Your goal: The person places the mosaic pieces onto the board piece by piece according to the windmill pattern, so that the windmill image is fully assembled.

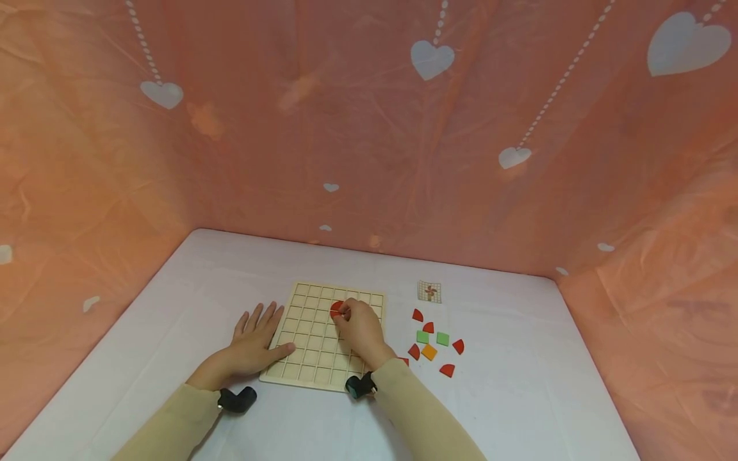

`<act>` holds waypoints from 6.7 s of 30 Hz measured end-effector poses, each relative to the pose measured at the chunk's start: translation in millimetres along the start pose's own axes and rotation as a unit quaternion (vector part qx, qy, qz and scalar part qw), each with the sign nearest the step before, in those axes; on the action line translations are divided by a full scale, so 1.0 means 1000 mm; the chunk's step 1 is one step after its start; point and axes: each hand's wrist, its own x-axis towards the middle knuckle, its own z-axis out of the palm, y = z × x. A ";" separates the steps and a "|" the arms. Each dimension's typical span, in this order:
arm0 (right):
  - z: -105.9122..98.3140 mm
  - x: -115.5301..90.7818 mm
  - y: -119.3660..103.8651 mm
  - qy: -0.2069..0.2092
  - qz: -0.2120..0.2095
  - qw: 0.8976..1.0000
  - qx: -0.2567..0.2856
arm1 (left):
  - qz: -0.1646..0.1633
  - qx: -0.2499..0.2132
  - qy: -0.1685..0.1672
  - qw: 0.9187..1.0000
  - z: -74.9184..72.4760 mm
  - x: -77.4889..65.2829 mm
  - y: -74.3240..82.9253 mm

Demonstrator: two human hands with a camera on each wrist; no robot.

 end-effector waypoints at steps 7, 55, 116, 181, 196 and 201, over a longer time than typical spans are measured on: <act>-0.011 -0.007 0.008 0.000 0.000 1.000 0.015 | -0.001 -0.002 -0.006 1.000 -0.001 0.000 0.001; -0.126 -0.092 0.124 0.030 0.144 0.989 -0.030 | 0.002 -0.003 -0.002 1.000 0.001 -0.001 0.002; -0.138 -0.103 0.146 0.013 0.159 0.987 -0.026 | 0.003 -0.004 0.000 1.000 0.002 -0.001 0.001; -0.025 0.003 0.019 -0.063 -0.047 0.996 -0.029 | 0.013 0.005 0.010 1.000 0.005 0.001 -0.007; -0.025 -0.006 0.021 -0.068 -0.052 0.995 -0.049 | 0.010 0.011 -0.009 1.000 -0.002 0.000 -0.001; -0.029 -0.010 0.022 -0.070 -0.042 0.996 -0.041 | 0.007 0.008 -0.007 1.000 -0.001 -0.001 -0.001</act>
